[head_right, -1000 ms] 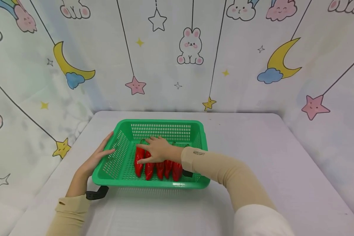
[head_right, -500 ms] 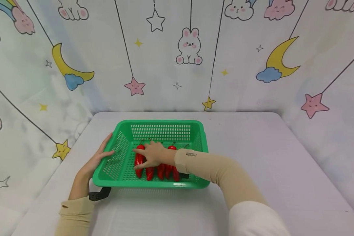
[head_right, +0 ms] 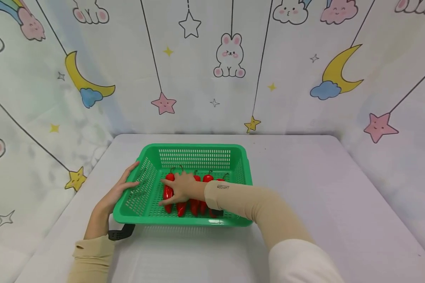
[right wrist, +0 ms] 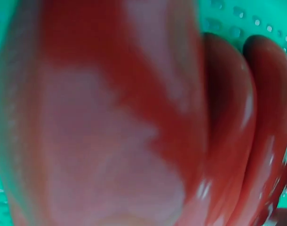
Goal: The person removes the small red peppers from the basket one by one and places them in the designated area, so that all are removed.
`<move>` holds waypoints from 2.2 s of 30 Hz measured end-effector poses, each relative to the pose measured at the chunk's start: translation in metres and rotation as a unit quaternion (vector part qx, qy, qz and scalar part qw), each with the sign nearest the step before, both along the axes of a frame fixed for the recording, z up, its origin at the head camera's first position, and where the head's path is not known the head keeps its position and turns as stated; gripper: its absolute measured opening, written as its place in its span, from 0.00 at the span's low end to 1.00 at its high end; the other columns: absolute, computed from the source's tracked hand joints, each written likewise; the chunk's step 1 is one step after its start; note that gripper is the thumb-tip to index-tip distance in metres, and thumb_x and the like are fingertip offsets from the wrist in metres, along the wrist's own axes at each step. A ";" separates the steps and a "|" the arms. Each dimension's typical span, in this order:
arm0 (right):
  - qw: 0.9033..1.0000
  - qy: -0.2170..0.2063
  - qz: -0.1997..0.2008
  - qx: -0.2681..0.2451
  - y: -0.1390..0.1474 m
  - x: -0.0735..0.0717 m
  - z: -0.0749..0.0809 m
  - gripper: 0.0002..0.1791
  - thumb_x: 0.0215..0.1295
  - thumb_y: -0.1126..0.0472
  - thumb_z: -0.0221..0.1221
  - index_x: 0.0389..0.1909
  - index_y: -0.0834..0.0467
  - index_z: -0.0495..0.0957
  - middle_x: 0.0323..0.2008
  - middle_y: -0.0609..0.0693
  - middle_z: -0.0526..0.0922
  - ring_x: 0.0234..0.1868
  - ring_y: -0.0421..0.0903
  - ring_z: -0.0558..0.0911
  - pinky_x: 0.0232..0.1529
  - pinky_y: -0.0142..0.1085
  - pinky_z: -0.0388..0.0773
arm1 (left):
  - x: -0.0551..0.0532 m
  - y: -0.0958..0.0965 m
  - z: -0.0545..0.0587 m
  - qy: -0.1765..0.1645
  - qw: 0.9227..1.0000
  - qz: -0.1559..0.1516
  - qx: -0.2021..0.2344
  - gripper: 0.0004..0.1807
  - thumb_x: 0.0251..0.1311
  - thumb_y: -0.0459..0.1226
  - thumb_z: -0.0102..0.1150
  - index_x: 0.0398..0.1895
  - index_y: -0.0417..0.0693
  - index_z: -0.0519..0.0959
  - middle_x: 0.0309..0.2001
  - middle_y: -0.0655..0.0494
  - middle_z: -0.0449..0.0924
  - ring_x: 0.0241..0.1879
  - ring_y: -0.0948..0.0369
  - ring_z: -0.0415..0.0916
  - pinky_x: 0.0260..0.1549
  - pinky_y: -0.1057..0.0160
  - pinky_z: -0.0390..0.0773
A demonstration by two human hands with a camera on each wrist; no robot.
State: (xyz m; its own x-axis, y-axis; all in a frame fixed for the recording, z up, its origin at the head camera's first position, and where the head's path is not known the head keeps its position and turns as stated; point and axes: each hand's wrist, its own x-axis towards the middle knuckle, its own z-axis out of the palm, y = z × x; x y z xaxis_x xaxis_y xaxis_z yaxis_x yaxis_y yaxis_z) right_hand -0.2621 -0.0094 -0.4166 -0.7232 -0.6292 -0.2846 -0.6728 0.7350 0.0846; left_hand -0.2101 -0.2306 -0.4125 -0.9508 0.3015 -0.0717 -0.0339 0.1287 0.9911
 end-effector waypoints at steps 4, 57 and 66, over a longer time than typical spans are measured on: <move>1.000 0.010 -0.014 0.000 -0.002 0.001 -0.003 0.51 0.42 0.16 0.36 0.70 0.34 0.45 0.61 0.53 0.62 0.55 0.55 0.68 0.42 0.46 0.73 | -0.001 0.002 -0.001 0.001 1.000 -0.001 0.001 0.36 0.66 0.36 0.39 0.72 0.63 0.37 0.71 0.46 0.32 0.64 0.41 0.46 0.49 0.47 0.66; 0.990 0.000 -0.042 -0.135 0.012 -0.004 0.024 0.50 0.37 0.29 0.62 0.66 0.36 0.56 0.56 0.49 0.71 0.58 0.48 0.69 0.52 0.70 0.45 | 0.000 0.001 0.000 -0.002 1.000 0.000 0.005 0.36 0.66 0.36 0.39 0.72 0.64 0.36 0.71 0.46 0.31 0.62 0.39 0.50 0.45 0.47 0.69; 0.983 -0.016 -0.037 -0.177 0.021 -0.001 0.036 0.49 0.40 0.34 0.63 0.67 0.38 0.55 0.54 0.52 0.70 0.48 0.46 0.73 0.37 0.42 0.76 | 0.000 0.000 0.000 -0.001 1.000 0.001 0.008 0.37 0.66 0.36 0.40 0.72 0.65 0.37 0.70 0.46 0.31 0.61 0.39 0.51 0.44 0.49 0.70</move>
